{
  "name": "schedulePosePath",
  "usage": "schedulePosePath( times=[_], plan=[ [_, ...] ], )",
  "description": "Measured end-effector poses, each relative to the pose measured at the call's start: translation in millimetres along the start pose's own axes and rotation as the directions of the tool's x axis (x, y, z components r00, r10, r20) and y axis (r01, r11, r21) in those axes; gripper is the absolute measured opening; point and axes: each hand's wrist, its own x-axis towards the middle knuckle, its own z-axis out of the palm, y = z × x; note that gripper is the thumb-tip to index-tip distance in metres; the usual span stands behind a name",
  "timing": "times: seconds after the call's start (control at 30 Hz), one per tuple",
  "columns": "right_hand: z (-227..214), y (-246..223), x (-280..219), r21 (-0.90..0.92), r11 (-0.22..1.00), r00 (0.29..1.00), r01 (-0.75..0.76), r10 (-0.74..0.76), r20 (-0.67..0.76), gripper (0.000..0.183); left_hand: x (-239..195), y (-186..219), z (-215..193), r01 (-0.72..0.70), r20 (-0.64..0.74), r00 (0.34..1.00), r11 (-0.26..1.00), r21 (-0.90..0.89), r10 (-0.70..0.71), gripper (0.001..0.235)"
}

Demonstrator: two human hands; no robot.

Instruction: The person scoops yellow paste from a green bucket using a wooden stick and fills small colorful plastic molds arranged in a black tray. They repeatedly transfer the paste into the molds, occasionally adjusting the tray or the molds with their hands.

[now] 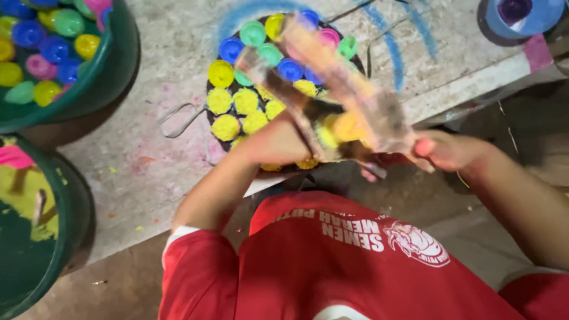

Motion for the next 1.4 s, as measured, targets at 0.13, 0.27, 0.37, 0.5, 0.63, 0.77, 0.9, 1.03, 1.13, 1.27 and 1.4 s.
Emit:
schedulePosePath(
  times=[0.13, 0.27, 0.37, 0.5, 0.63, 0.77, 0.9, 1.03, 1.13, 1.27, 1.4],
  plan=[
    [-33, 19, -24, 0.171, 0.984, 0.998, -0.055, 0.060, -0.021, 0.097, 57, -29, -30, -0.421, -0.107, 0.781, 0.392, -0.818, 0.615, 0.100],
    [-64, 43, -31, 0.161, 0.962, 0.955, -0.221, 0.247, -0.166, 0.083, 115, -57, -7, -0.344, -0.282, 0.774, 0.003, -0.939, 0.567, 0.068],
    [-97, 43, -31, -0.013, 0.929, 0.869, -0.370, 0.341, -0.360, 0.083, 151, -84, -12, -0.409, -0.372, 0.770, -0.046, -0.911, 0.518, 0.045],
    [-111, 49, -16, -0.109, 0.932, 0.851, -0.346, 0.262, -0.456, 0.083, 187, -119, -26, -0.407, -0.448, 0.742, -0.197, -0.892, 0.498, 0.030],
    [-108, 53, 0, -0.323, 0.835, 0.784, -0.445, 0.188, -0.592, 0.083, 202, -144, -33, -0.395, -0.471, 0.736, -0.256, -0.882, 0.487, 0.023],
    [-95, 54, 21, -0.378, 0.813, 0.774, -0.442, 0.133, -0.620, 0.081, 204, -158, -46, -0.357, -0.430, 0.757, -0.240, -0.903, 0.493, 0.023],
    [-81, 52, 35, -0.433, 0.806, 0.794, -0.403, 0.073, -0.603, 0.082, 196, -165, -51, -0.354, -0.408, 0.781, -0.202, -0.913, 0.474, 0.025],
    [-78, 39, 32, -0.331, 0.828, 0.781, -0.453, 0.189, -0.596, 0.085, 195, -162, -42, -0.306, -0.393, 0.820, -0.262, -0.915, 0.416, 0.026],
    [-79, 34, 28, -0.380, 0.782, 0.749, -0.494, 0.160, -0.643, 0.083, 202, -157, -40, -0.347, -0.447, 0.793, -0.296, -0.890, 0.414, 0.026],
    [-76, 33, 24, -0.409, 0.791, 0.760, -0.455, 0.105, -0.642, 0.085, 207, -149, -47, -0.391, -0.429, 0.756, -0.185, -0.902, 0.495, 0.027],
    [-75, 32, 28, -0.425, 0.782, 0.758, -0.456, 0.091, -0.646, 0.083, 202, -143, -48, -0.323, -0.408, 0.778, -0.253, -0.912, 0.478, 0.024]
  ],
)
